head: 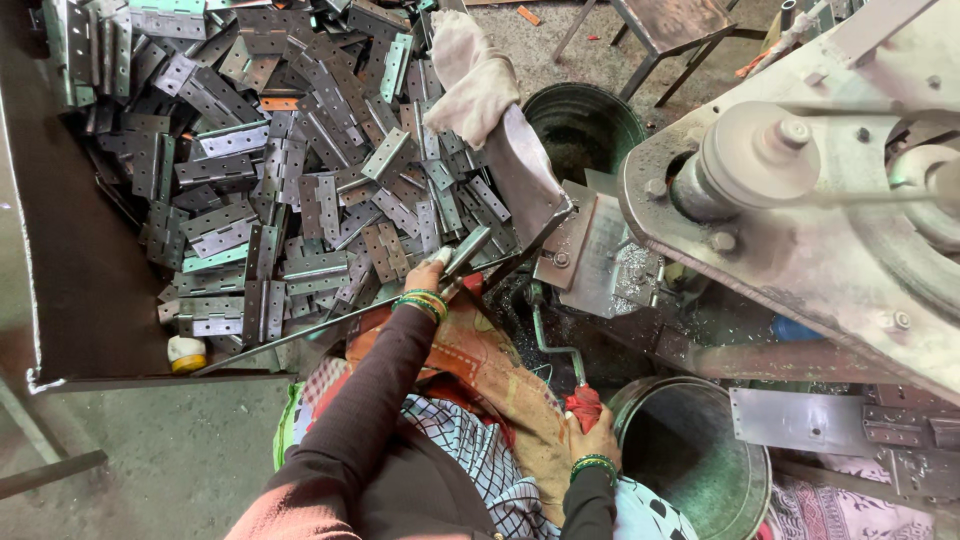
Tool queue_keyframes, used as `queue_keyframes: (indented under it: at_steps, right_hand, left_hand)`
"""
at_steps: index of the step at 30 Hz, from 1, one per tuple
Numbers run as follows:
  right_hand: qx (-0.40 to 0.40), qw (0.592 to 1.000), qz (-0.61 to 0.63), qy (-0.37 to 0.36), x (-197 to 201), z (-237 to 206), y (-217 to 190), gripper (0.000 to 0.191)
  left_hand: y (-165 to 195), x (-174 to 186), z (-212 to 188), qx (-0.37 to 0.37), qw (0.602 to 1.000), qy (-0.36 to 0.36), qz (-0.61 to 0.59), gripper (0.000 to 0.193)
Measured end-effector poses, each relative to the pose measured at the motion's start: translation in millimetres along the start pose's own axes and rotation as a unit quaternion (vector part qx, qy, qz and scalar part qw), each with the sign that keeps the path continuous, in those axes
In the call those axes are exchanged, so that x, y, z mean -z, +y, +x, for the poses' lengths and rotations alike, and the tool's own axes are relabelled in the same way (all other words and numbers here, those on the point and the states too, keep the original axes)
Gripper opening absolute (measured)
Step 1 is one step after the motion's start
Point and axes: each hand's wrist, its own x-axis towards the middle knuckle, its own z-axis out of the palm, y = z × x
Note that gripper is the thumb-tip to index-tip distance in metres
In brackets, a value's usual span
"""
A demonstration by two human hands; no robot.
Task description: The person repeatedly picks metal brackets from a bin, places them into a press machine, and operates the lever to process them. The processed brackets are ejected and collected in a container below.
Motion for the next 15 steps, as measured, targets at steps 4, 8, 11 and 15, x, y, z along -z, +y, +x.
queue_keyframes:
  at_steps: [4,8,11,15]
  right_hand:
    - [-0.005,1.0,0.004,-0.008,1,0,-1,0.078]
    - [-0.005,1.0,-0.002,-0.001,1,-3,-2,0.077]
    - [-0.003,1.0,-0.006,-0.001,1,-3,-2,0.077]
    - [0.01,1.0,-0.002,0.009,-1,-1,0,0.075]
  left_hand:
    - [10,9,4,0.012,0.999,0.048,-0.014,0.025]
    - [22,9,3,0.061,0.993,0.094,-0.02,0.029]
    - [26,1,-6,0.039,0.994,0.103,0.021,0.038]
    - [22,-3,-8,-0.073,0.977,0.132,0.15,0.047]
